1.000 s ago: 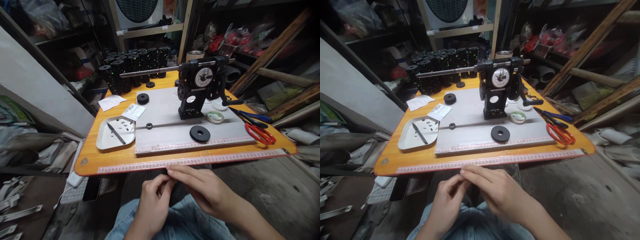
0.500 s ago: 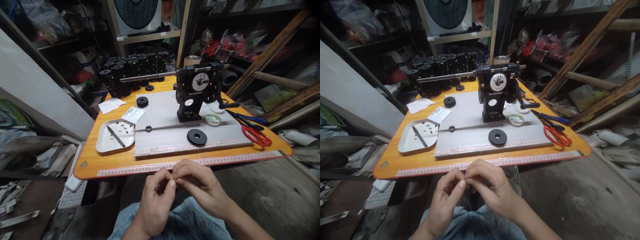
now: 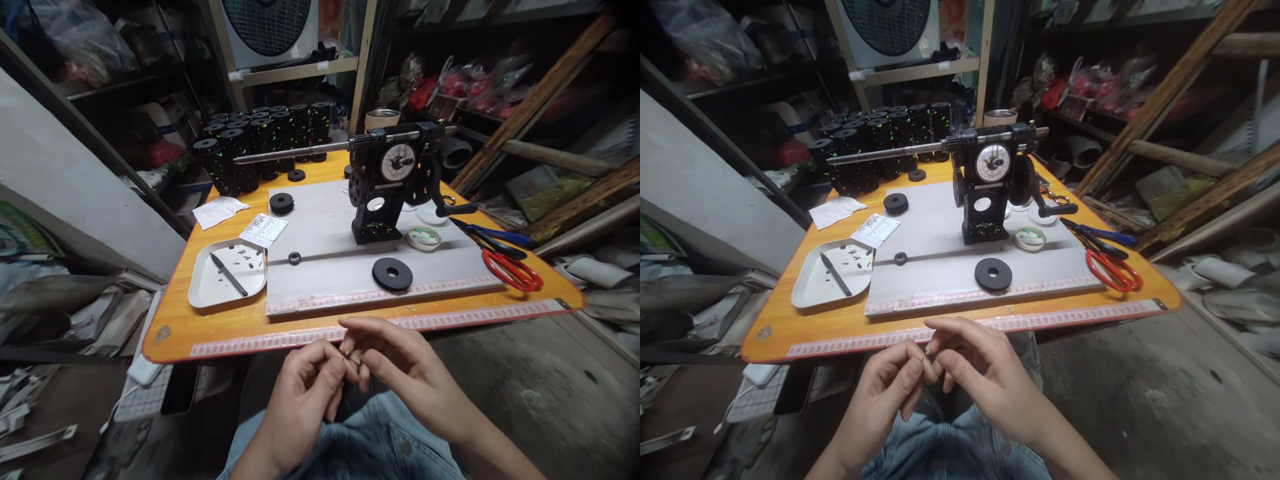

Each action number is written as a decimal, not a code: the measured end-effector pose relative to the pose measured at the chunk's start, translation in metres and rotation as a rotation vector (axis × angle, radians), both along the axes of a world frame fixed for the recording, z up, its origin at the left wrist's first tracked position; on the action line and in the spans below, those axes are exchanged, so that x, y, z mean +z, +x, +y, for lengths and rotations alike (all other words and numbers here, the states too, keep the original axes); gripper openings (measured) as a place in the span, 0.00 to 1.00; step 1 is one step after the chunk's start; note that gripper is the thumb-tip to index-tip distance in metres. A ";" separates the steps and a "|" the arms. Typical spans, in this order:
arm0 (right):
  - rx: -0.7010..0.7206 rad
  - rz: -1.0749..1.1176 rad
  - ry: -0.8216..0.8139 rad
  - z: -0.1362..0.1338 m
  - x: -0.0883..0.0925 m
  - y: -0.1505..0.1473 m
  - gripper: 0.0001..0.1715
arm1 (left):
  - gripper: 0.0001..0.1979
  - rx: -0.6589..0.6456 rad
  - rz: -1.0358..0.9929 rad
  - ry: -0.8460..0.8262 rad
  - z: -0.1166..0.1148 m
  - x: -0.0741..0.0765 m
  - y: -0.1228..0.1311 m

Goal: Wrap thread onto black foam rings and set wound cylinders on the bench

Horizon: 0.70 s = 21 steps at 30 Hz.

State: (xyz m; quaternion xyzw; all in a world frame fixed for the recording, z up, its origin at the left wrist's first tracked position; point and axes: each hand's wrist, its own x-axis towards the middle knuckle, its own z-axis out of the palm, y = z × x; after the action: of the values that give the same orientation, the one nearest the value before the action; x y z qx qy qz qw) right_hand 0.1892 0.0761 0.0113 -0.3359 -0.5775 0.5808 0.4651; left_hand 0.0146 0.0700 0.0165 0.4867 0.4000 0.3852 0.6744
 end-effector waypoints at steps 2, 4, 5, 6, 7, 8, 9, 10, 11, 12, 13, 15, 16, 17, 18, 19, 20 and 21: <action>0.000 -0.125 0.111 0.001 0.004 0.001 0.18 | 0.19 -0.001 -0.005 -0.016 0.000 -0.001 -0.002; -0.020 -0.266 0.250 0.002 0.008 0.002 0.13 | 0.20 -0.015 -0.023 -0.035 0.000 -0.003 -0.003; -0.035 -0.316 0.311 0.003 0.010 0.002 0.09 | 0.21 -0.024 -0.032 -0.045 0.000 -0.003 -0.004; -0.049 -0.348 0.356 0.004 0.011 0.001 0.07 | 0.21 -0.037 -0.040 -0.054 -0.001 -0.005 -0.006; -0.066 -0.362 0.386 0.004 0.012 0.001 0.07 | 0.21 -0.048 -0.050 -0.063 -0.001 -0.006 -0.007; -0.083 -0.370 0.404 0.004 0.011 0.000 0.07 | 0.21 -0.060 -0.056 -0.073 -0.002 -0.007 -0.009; -0.097 -0.377 0.415 0.004 0.011 0.000 0.07 | 0.21 -0.074 -0.060 -0.086 -0.003 -0.008 -0.011; -0.105 -0.382 0.424 0.004 0.010 -0.001 0.07 | 0.20 -0.086 -0.061 -0.100 -0.005 -0.009 -0.013; -0.111 -0.386 0.432 0.004 0.008 -0.001 0.07 | 0.20 -0.096 -0.063 -0.116 -0.006 -0.010 -0.015; -0.114 -0.389 0.440 0.005 0.007 -0.001 0.07 | 0.19 -0.102 -0.064 -0.130 -0.008 -0.010 -0.017; -0.115 -0.392 0.448 0.005 0.005 -0.001 0.07 | 0.19 -0.104 -0.062 -0.141 -0.010 -0.010 -0.019; -0.117 -0.400 0.465 0.005 0.003 0.000 0.07 | 0.19 -0.097 -0.046 -0.154 -0.012 -0.009 -0.024; -0.116 -0.407 0.473 0.005 0.002 0.002 0.08 | 0.20 -0.097 -0.019 -0.155 -0.014 -0.008 -0.026; -0.109 -0.419 0.481 0.005 0.002 0.003 0.09 | 0.20 -0.096 0.031 -0.151 -0.015 -0.006 -0.027; -0.096 -0.435 0.488 0.004 0.001 0.006 0.10 | 0.20 -0.076 0.100 -0.138 -0.015 -0.004 -0.029; -0.078 -0.452 0.493 0.002 0.000 0.008 0.11 | 0.20 -0.034 0.176 -0.121 -0.016 -0.001 -0.030; -0.059 -0.469 0.497 0.000 0.000 0.011 0.11 | 0.20 0.029 0.239 -0.098 -0.017 0.001 -0.033; -0.044 -0.485 0.498 -0.002 -0.001 0.015 0.12 | 0.21 0.111 0.280 -0.079 -0.018 0.003 -0.036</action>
State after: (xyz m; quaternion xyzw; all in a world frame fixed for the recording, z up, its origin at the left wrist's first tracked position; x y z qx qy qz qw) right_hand 0.2042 0.0739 0.0101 -0.3527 -0.7878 0.3153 0.3944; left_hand -0.0211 0.0521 0.0198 0.4858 0.5312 0.3345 0.6083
